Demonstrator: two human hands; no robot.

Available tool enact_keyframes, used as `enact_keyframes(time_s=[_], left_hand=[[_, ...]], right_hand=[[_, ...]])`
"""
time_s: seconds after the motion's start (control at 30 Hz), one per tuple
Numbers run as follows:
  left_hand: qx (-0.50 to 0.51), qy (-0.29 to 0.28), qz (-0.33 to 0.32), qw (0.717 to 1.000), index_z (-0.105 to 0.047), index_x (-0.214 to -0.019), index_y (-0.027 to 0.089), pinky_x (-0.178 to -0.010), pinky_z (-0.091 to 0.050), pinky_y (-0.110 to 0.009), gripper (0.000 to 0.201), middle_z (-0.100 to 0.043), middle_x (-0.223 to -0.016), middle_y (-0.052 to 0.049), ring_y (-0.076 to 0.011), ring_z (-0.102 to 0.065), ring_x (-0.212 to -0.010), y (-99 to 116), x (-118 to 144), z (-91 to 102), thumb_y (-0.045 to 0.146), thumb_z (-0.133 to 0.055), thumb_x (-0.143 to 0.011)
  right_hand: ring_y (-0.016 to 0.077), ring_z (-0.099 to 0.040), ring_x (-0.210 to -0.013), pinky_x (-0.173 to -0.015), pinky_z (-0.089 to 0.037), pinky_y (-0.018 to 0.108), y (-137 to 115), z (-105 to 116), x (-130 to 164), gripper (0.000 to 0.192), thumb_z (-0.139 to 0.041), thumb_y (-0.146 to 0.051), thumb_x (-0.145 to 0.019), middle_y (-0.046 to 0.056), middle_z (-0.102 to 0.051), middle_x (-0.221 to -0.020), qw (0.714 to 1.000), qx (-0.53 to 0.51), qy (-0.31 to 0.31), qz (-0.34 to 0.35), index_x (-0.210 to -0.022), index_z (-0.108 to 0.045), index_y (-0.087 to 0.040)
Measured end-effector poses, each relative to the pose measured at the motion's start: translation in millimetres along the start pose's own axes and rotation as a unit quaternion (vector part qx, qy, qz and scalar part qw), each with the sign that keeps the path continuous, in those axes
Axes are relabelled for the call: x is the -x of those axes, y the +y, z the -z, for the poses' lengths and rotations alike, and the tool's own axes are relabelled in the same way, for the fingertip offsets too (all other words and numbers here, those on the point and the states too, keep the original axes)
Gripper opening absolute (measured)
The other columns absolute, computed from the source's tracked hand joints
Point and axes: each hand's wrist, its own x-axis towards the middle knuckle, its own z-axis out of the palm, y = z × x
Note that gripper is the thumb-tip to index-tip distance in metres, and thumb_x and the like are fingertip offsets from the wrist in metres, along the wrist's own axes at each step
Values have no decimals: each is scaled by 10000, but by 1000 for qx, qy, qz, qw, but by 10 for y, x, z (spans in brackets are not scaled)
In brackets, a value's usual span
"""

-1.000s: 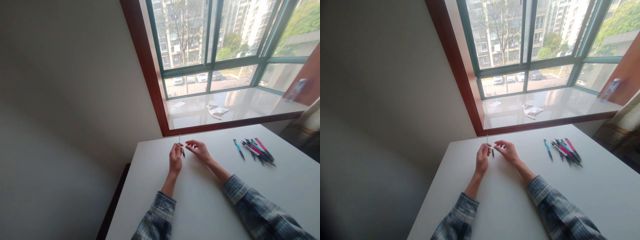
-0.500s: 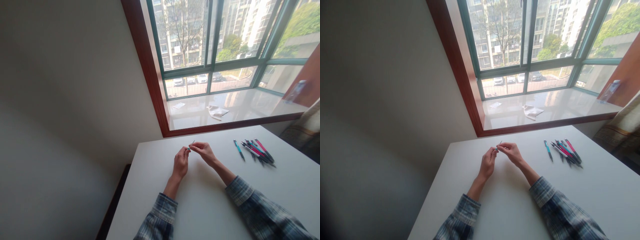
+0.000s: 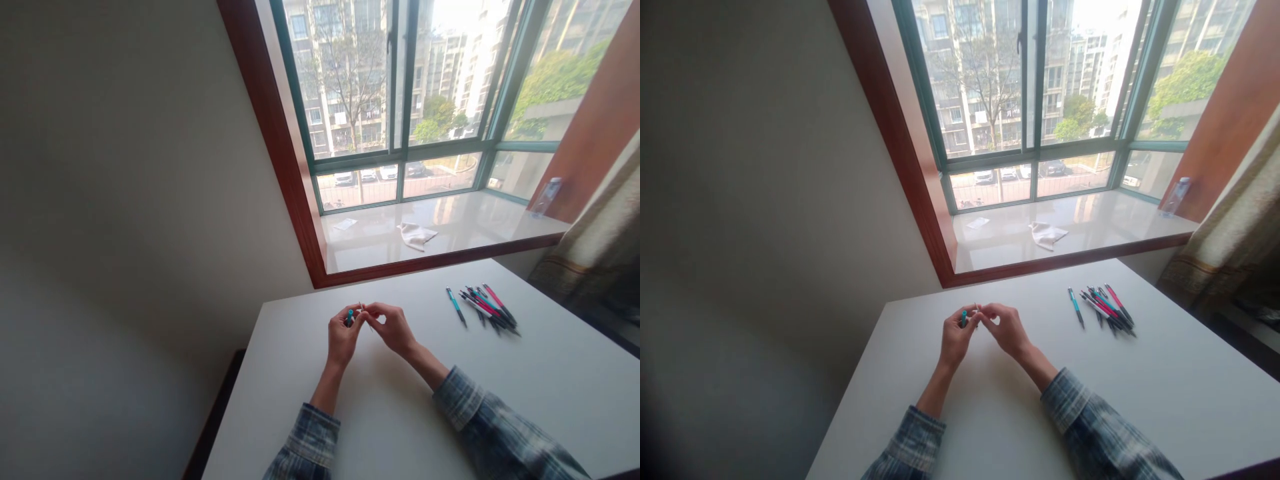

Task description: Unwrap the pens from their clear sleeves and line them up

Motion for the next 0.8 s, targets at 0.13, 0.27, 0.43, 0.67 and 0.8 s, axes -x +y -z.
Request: enact_keyframes(time_s=[0.13,0.27,0.43,0.67,0.8], left_hand=[[25,20,8,999,-799,-890,138,-490,-328,-222,440,-631,-660,-16,-91,-404,-529,-5,12,-25,553,-816,-748],[31,0,18,999,-771,-860,143,-457,-281,-209,415,-532,-556,31,-73,-363,-479,0,47,-57,552,-785,-792],[29,18,10,999,-736,-807,141,-455,-325,-210,411,-610,-631,3,-68,-394,-471,30,84,-107,547,-794,-783],[69,116,1,991,-741,-881,129,-456,-356,-207,477,-707,-780,-56,-64,-427,-483,136,96,98,571,-825,-724],[38,235,-13,971,-731,-876,137,-445,-333,-201,496,-678,-739,-21,-59,-405,-476,110,183,563,598,-813,-711]], right_hand=[[231,-707,-761,-783,-584,387,-122,-25,124,250,-653,-467,-935,51,-791,-871,1000,12,13,-16,-943,-790,-258],[239,-730,-772,-797,-602,402,-193,25,246,193,-690,-418,-900,41,-795,-878,998,-24,31,-53,-987,-778,-269],[253,-739,-783,-792,-617,420,-273,40,430,148,-676,-404,-886,32,-778,-858,995,-52,55,-71,-927,-736,-275],[226,-693,-744,-745,-578,369,-324,27,657,125,-603,-318,-915,37,-746,-833,998,2,50,-46,-898,-708,-254],[172,-648,-692,-703,-530,289,-370,-163,786,150,-580,-173,-888,21,-700,-774,997,55,-44,17,-870,-720,-224]])
